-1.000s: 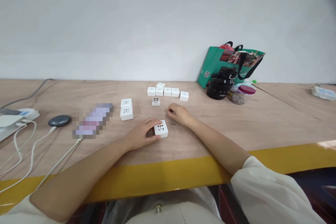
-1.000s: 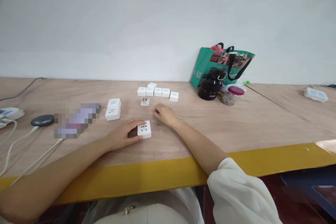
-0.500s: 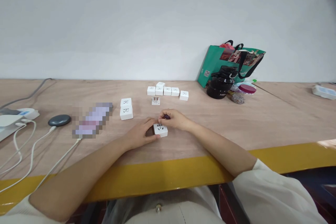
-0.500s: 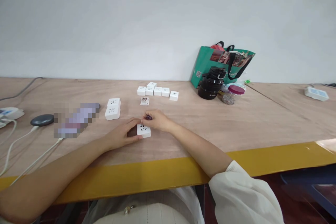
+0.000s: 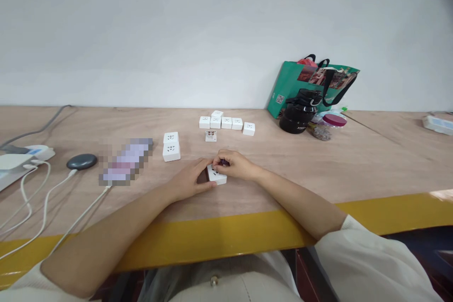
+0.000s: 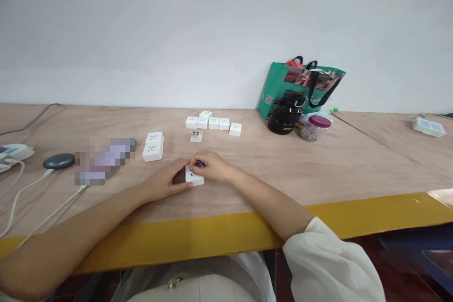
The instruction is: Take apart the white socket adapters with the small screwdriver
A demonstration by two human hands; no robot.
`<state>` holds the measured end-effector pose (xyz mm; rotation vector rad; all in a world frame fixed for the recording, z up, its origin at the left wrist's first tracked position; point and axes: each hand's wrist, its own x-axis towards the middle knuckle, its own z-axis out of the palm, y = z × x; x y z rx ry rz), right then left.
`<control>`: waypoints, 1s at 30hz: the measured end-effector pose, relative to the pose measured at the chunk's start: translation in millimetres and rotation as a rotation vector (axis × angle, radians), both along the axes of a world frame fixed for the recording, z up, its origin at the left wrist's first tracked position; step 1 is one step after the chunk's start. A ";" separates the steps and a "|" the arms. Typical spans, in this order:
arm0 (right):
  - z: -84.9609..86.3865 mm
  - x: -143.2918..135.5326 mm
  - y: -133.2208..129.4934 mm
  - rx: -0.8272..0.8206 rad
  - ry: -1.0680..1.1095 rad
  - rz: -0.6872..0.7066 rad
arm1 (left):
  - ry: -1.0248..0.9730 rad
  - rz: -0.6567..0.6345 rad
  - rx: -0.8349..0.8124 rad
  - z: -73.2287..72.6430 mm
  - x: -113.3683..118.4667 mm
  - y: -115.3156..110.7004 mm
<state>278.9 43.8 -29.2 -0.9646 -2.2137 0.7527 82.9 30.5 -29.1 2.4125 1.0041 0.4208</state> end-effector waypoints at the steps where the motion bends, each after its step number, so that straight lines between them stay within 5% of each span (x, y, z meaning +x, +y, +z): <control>1: 0.7 0.9 0.1 -0.016 -0.006 0.004 | -0.002 0.000 0.000 -0.1 0.1 0.0; 10: 12.8 9.0 -2.9 -0.103 -0.053 0.040 | 0.000 -0.019 -0.003 -1.5 -1.0 1.3; 30: 27.6 3.0 -13.0 0.156 -0.368 0.111 | -0.022 -0.035 0.028 -1.4 -0.5 1.6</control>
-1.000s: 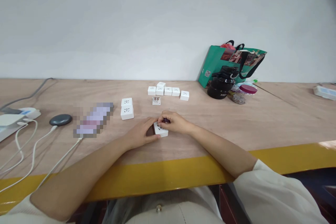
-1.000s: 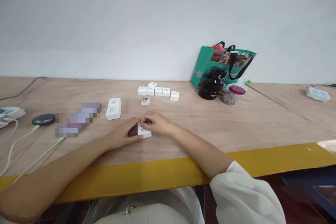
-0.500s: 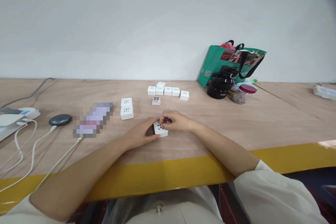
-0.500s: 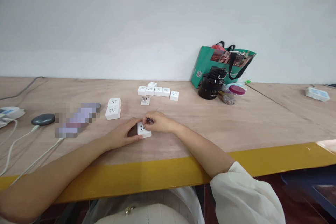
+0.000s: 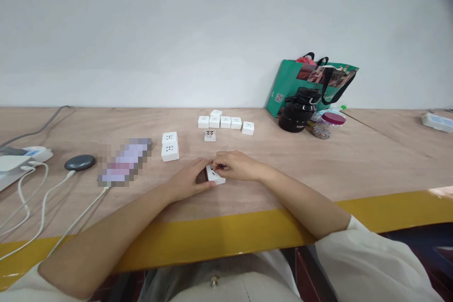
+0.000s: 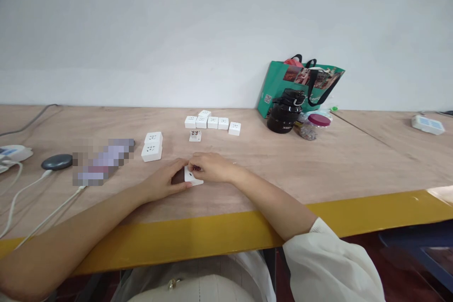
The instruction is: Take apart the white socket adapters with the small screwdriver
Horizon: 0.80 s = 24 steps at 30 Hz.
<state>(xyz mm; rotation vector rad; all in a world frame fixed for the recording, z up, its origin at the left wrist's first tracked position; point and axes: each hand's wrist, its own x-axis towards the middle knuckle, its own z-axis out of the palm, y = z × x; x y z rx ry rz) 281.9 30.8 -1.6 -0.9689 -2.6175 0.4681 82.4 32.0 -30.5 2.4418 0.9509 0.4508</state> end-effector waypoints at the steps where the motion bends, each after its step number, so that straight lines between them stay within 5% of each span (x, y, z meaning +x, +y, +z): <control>1: 1.8 0.8 -0.2 -0.019 -0.005 0.001 | 0.003 -0.003 0.002 -0.1 -0.4 0.1; 5: 14.7 9.6 0.4 -0.149 0.115 -0.059 | 0.033 0.000 0.018 -0.4 -2.0 -0.9; 9: 28.8 19.3 2.3 -0.282 0.509 -0.187 | 0.051 -0.020 0.090 -1.8 0.3 -5.7; 14: 30.3 14.6 1.4 -0.198 0.863 -0.272 | 0.042 -0.030 0.195 -6.9 6.4 -11.1; 24: 15.2 -0.6 -7.3 -0.144 0.827 -0.226 | 0.084 -0.025 0.154 -11.5 6.1 -8.8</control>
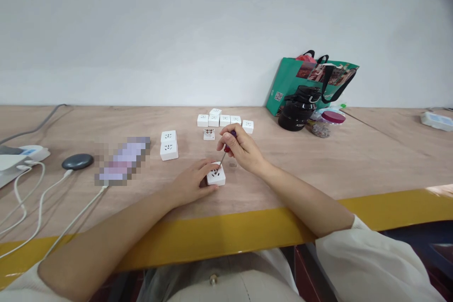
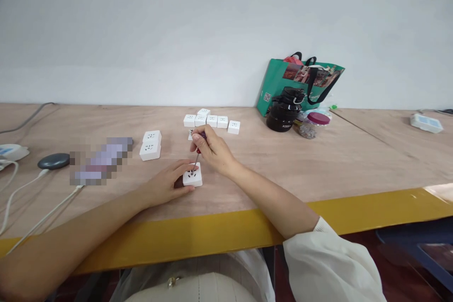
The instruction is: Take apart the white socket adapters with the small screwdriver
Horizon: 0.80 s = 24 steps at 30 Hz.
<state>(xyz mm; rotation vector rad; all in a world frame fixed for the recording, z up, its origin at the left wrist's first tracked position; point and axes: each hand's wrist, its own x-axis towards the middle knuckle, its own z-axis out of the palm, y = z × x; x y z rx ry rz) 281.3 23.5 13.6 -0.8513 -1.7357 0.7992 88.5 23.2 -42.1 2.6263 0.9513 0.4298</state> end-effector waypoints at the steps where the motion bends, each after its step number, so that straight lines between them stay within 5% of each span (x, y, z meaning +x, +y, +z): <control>1: -0.9 -0.2 0.0 0.012 -0.001 -0.005 | -0.002 -0.001 -0.004 0.6 0.3 0.0; 9: -4.5 -0.9 1.9 0.059 -0.061 0.027 | -0.012 -0.001 -0.006 2.3 1.5 0.1; 16: 9.1 5.4 -7.0 0.087 -0.261 0.164 | 0.015 -0.047 0.111 -5.4 -0.2 1.1; 24: 19.2 7.5 -12.6 0.206 -0.430 0.113 | -0.015 -0.093 0.117 -7.4 -2.2 4.8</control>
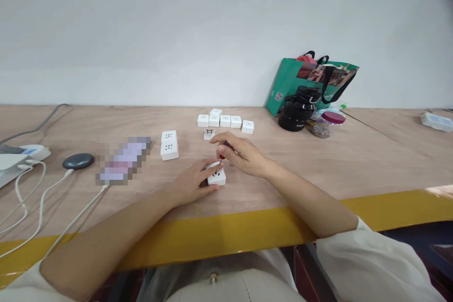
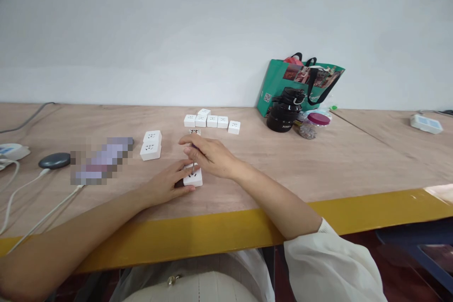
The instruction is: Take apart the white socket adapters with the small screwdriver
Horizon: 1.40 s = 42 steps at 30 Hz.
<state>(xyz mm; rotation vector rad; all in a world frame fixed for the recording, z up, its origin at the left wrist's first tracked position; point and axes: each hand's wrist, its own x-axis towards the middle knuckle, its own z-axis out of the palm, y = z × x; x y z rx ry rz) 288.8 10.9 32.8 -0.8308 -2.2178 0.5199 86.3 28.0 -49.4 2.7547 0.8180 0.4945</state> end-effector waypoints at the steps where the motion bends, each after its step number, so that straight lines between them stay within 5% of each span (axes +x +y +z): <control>1: 0.6 0.1 -0.6 0.003 -0.001 0.022 | -0.002 -0.003 0.001 -0.3 -0.1 0.3; 23: -2.6 -2.8 -2.2 0.209 -0.077 -0.060 | 0.009 0.012 -0.024 0.3 1.0 0.0; 42: 13.9 -1.4 -5.8 -0.002 -0.121 0.144 | -0.001 0.012 -0.045 3.8 1.6 -0.7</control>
